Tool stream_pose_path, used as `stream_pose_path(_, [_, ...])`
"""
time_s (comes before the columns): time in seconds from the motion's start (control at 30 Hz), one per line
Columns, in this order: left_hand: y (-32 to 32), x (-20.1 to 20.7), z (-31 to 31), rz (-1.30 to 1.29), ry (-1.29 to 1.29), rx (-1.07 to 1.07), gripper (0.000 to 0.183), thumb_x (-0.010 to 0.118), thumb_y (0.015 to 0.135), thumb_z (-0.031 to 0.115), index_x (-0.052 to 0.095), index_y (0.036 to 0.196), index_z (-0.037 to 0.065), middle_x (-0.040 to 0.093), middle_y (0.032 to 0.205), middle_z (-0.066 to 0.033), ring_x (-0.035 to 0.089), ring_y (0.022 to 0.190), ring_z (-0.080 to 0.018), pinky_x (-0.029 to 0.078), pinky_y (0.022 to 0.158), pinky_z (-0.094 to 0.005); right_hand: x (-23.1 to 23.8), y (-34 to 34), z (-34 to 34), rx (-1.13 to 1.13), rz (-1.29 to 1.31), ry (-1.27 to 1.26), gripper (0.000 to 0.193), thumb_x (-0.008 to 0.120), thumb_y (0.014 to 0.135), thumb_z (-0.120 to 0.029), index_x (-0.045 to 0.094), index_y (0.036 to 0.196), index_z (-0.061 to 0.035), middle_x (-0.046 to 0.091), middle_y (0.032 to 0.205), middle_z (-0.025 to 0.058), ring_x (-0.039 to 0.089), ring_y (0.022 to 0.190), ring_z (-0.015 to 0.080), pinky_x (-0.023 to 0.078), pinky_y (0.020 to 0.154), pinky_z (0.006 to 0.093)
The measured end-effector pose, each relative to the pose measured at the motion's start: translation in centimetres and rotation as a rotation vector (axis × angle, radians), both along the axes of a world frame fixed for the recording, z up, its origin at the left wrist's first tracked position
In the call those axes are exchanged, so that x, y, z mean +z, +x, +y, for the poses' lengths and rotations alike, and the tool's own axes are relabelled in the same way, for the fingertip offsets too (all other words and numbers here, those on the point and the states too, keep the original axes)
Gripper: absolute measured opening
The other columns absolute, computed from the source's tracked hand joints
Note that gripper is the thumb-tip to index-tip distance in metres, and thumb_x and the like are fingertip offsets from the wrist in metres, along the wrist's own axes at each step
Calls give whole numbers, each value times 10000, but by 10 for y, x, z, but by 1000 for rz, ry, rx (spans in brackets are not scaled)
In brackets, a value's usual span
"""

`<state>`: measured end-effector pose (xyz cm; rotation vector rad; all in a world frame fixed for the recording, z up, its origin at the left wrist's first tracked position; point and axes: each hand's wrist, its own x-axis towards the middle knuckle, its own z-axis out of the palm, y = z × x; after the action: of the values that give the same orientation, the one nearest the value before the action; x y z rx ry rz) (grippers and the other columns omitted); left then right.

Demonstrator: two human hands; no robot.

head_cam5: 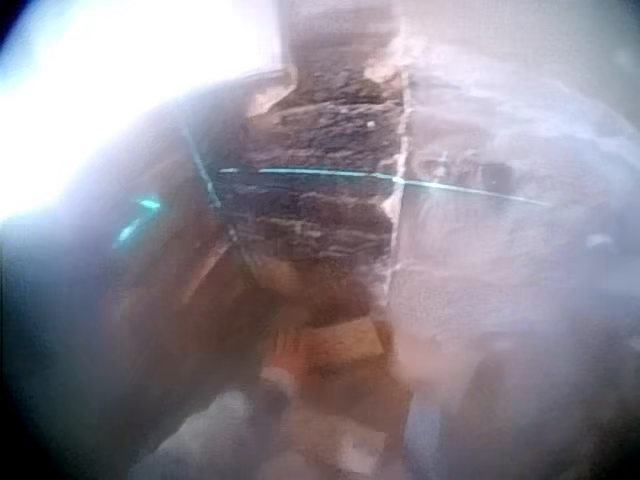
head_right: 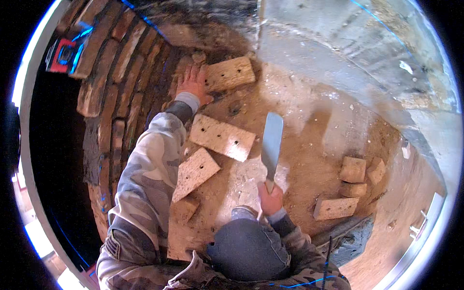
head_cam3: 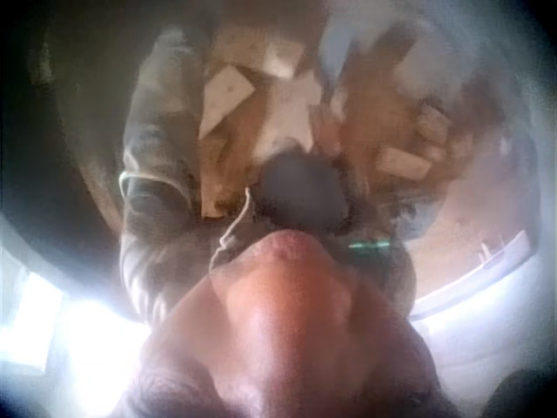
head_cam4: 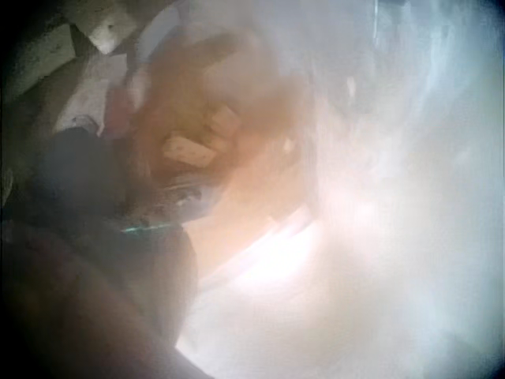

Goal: The person is laying bricks to build a wall. They use a trowel to apply mortar, place bricks, and tap them into alignment using a laser level for guidance.

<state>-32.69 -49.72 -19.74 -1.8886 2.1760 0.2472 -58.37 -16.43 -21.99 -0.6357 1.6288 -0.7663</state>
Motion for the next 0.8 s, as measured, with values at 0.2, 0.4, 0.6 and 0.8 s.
stream_pose_path(0.2, [3, -51, -29, -87, -6, -123, 1142, 867, 665, 301, 176, 1560, 138, 170, 1604, -221, 196, 1482, -419, 222, 1179, -587, 27, -31, 34, -26, 220, 99, 349, 679, 896, -306, 556, 686, -56, 531, 596, 0, 507, 556, 96, 416, 507, 326])
stream_pose_path(0.4, [-10, -15, -5, 271, 153, 38, 958, 807, 736, 210, 299, 1541, 103, 413, 1480, -281, 391, 1367, -458, 341, 1127, -543, -3, -49, 41, -112, 147, -89, 285, 621, 950, -272, 605, 771, -51, 571, 625, 14, 514, 533, 90, 406, 487, 279])
stream_pose_path(0.6, [27, 50, 136, 1821, 824, 832, 530, 636, 929, 337, 506, 1382, 93, 632, 1283, -105, 618, 1160, -276, 476, 1021, -499, 46, -18, -29, -616, -305, -300, 334, 490, 1050, -338, 532, 851, -74, 479, 569, -5, 479, 441, 114, 403, 397, 292])
stream_pose_path(0.8, [53, 80, 259, 2169, 690, 741, 662, 685, 892, 305, 413, 1462, 106, 545, 1401, -88, 530, 1280, -266, 404, 1085, -490, 45, 87, -34, 18, -478, -140, 320, 521, 1038, -374, 530, 897, -87, 482, 606, -14, 438, 409, 92, 406, 373, 275])
